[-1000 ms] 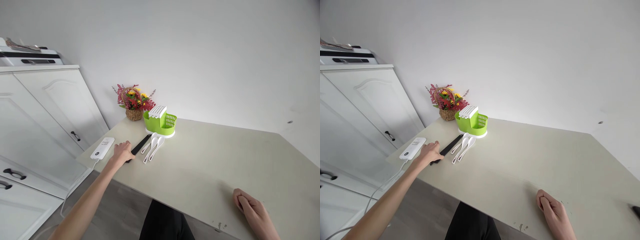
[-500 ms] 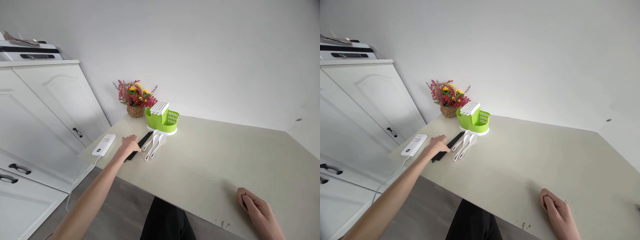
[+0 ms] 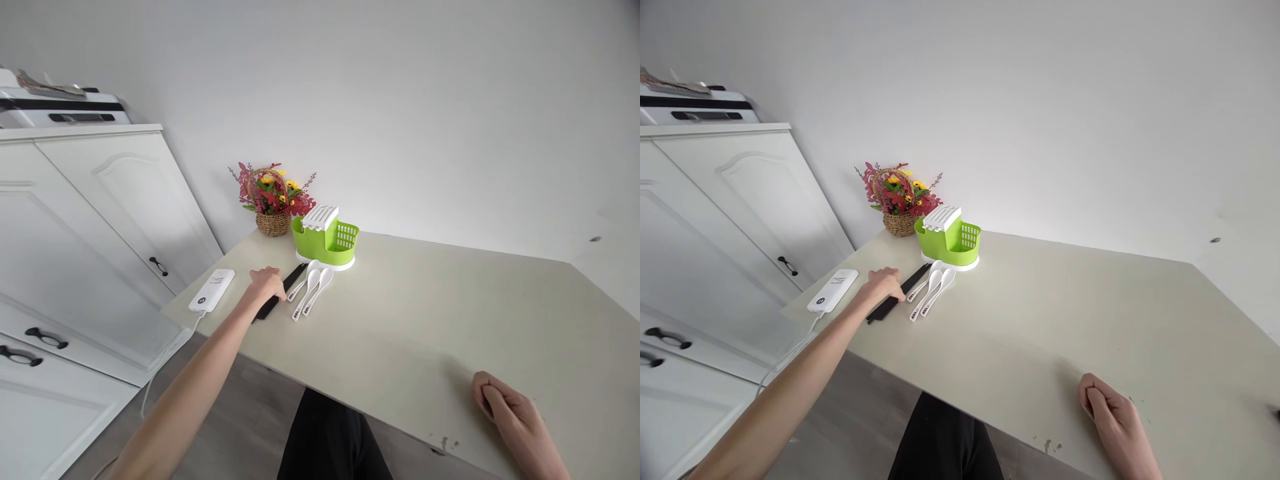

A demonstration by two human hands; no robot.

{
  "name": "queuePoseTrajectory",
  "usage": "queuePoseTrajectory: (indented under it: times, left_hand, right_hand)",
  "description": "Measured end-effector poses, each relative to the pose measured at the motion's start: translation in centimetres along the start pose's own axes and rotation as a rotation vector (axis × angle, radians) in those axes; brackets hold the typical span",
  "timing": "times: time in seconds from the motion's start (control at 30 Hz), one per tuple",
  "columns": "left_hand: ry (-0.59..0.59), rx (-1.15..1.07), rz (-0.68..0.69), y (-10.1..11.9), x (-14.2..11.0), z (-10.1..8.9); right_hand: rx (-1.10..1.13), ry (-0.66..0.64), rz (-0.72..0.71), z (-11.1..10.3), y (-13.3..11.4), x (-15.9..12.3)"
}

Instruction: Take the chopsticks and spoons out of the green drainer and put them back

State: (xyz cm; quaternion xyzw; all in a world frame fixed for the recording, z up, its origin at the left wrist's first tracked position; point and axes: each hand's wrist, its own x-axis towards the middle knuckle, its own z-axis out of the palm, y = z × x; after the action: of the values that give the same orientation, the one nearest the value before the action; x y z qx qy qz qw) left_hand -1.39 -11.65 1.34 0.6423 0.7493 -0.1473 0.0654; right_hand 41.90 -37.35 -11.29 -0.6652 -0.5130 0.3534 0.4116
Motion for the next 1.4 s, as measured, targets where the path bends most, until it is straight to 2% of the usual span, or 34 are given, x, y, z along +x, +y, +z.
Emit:
queuePoseTrajectory:
  times: [0.3,0.53,0.73,0.87,1.2,1.4]
  left_hand:
    - [-0.076,0.097,-0.049,0.7,0.5,-0.5]
    - [-0.108,0.086,-0.066,0.8,0.7,-0.3]
    - [-0.096,0.086,-0.068,0.6,0.8,0.1]
    - [-0.091,0.092,-0.07,0.5,1.2,0.2]
    - [-0.046,0.036,-0.05,0.0,1.0,0.1]
    - [-0.043,0.016,-0.043,-0.3,0.9,-0.6]
  right_hand:
    - [-0.006,0.039,-0.01,0.4,0.0,0.0]
    - [-0.044,-0.017,-0.038,-0.2,0.2,0.5]
    - [-0.039,0.02,-0.089,-0.2,-0.3,0.6]
    - [-0.038,-0.025,-0.039,-0.2,0.4,0.7]
    - [0.004,0.009,-0.015,0.1,0.3,0.2]
    - [-0.03,-0.068,-0.015,-0.5,1.8,1.0]
